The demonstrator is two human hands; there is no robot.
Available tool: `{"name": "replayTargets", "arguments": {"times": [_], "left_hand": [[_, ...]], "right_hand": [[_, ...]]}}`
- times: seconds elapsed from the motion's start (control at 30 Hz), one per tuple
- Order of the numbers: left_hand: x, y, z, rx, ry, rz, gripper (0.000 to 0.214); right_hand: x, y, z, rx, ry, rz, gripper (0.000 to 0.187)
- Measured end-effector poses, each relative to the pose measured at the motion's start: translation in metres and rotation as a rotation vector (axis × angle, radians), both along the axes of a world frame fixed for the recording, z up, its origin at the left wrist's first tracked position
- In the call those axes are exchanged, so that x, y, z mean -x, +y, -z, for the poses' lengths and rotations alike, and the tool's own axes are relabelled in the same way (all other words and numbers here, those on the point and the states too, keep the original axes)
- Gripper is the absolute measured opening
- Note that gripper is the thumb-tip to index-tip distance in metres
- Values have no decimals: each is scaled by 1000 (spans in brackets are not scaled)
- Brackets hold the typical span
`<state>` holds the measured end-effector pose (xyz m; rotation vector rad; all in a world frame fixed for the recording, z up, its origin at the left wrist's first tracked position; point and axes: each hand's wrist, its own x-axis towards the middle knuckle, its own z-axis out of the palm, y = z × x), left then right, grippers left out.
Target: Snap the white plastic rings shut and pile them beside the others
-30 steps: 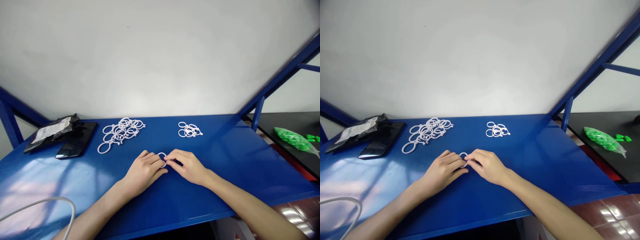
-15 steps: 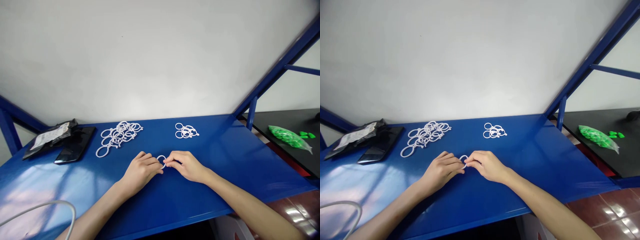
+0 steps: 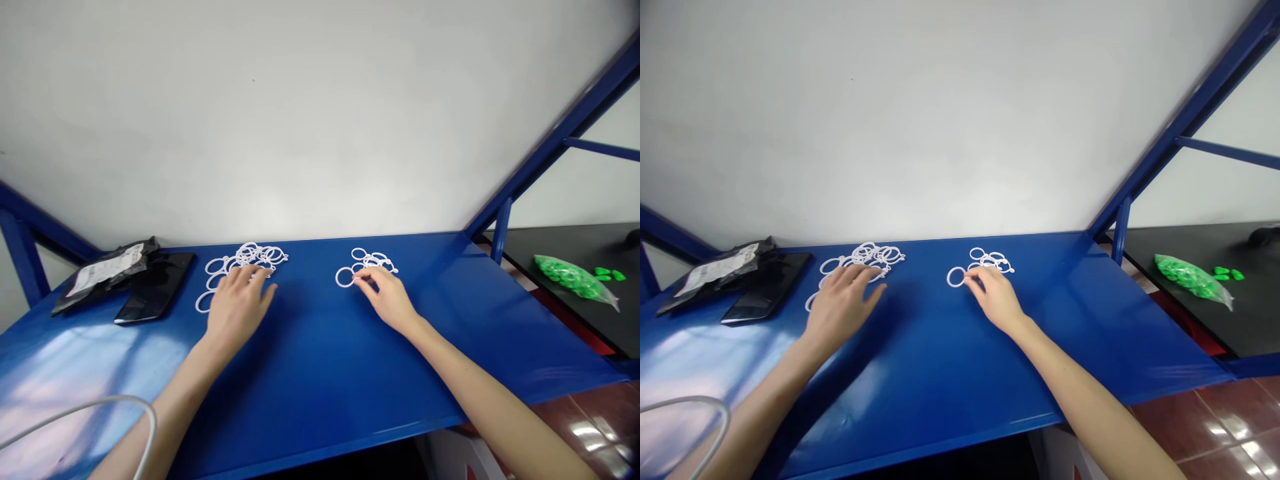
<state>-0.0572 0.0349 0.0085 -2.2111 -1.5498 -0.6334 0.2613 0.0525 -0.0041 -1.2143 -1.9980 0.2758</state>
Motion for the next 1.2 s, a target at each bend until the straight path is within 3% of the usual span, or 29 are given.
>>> {"name": "replayTargets", "arguments": {"times": [0.07, 0.13, 0.23, 0.33, 0.43, 0.53, 0.63, 0.7, 0.8, 0.9, 1.2], "left_hand": [[14, 6, 0, 37, 90, -191, 26], [24, 10, 1, 125, 161, -302, 27], [28, 12, 2, 226, 186, -350, 27], [24, 12, -1, 183, 146, -335, 30], [11, 7, -6, 50, 48, -232, 24], [-11, -7, -9, -2, -93, 54, 20], [-38, -26, -6, 131, -207, 410, 18], [-52, -36, -2, 260, -289, 541, 19], [-62, -42, 5, 461, -468, 580, 22], [-61, -40, 9, 608, -617, 562, 23], [-58, -37, 6, 638, -726, 474, 13]], "right_hand": [[-12, 10, 2, -80, -64, 90, 14], [-21, 18, 4, -91, -131, 189, 13], [-26, 23, 9, -63, -174, 284, 15], [-22, 18, 9, -67, -171, 288, 16], [-9, 4, 2, -87, -148, 188, 14], [7, -15, -6, -76, -96, -56, 15], [23, -33, -10, -69, -66, -293, 25], [30, -40, -10, -109, -87, -382, 25], [35, -45, -8, -134, -79, -459, 12], [35, -46, -9, -67, -2, -514, 8], [33, -51, -20, 47, -30, -589, 19]]}}
